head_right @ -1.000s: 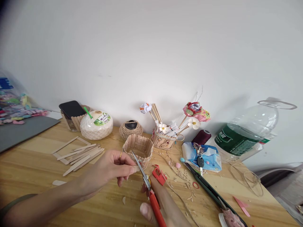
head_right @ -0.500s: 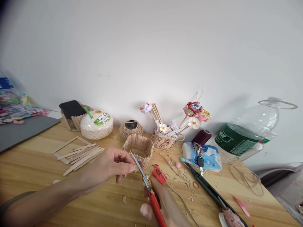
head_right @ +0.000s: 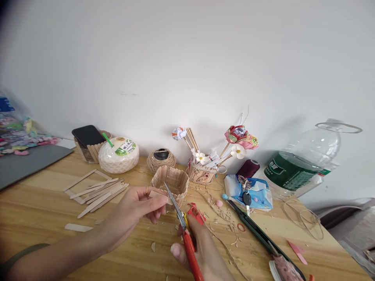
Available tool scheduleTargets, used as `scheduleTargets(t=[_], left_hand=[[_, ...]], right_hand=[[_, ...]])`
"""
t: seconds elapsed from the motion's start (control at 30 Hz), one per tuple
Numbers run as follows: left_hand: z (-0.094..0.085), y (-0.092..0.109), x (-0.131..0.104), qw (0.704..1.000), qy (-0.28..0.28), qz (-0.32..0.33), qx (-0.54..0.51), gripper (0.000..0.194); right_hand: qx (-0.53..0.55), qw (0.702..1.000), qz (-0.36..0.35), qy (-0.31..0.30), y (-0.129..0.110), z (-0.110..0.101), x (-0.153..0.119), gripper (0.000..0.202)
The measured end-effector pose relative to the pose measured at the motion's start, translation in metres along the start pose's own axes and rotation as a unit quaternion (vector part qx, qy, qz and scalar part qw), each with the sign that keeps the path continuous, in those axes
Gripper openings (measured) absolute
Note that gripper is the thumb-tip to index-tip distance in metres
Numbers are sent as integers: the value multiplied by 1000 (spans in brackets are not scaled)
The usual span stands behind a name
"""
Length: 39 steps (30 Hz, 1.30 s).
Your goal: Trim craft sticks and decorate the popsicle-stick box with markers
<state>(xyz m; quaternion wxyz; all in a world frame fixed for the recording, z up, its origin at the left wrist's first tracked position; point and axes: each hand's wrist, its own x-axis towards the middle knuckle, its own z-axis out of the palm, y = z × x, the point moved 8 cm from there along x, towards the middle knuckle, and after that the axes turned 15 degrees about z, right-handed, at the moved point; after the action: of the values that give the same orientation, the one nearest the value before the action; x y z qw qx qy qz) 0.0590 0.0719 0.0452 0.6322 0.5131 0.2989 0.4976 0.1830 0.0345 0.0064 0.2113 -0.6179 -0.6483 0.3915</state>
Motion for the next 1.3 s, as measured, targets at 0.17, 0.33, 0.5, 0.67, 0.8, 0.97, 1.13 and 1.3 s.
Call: scheduleTargets(t=[0.17, 0.33, 0.5, 0.67, 0.8, 0.97, 1.13, 1.3], left_hand=[[3, -2, -2, 1000, -13, 15, 24, 29], [2, -3, -4, 999, -17, 24, 27, 28], [5, -3, -3, 999, -22, 26, 30, 29], [6, -1, -2, 999, -28, 25, 37, 28], [5, 1, -2, 998, -30, 25, 39, 26], [5, 3, -2, 999, -34, 24, 34, 24], [5, 3, -1, 998, -41, 25, 33, 24], [4, 3, 1, 998, -47, 25, 26, 24]], right_hand=[[54, 997, 9, -47, -15, -4, -15, 55], [89, 995, 16, -36, -17, -5, -21, 49], [76, 997, 10, -12, -17, -9, -24, 44], [31, 999, 2, -32, -20, -9, -24, 44], [32, 998, -6, -52, -21, -8, -23, 39], [33, 998, -2, -62, -10, -5, -20, 36], [20, 999, -18, -47, -11, -5, -21, 38], [60, 998, -12, -28, -8, -4, -19, 45]])
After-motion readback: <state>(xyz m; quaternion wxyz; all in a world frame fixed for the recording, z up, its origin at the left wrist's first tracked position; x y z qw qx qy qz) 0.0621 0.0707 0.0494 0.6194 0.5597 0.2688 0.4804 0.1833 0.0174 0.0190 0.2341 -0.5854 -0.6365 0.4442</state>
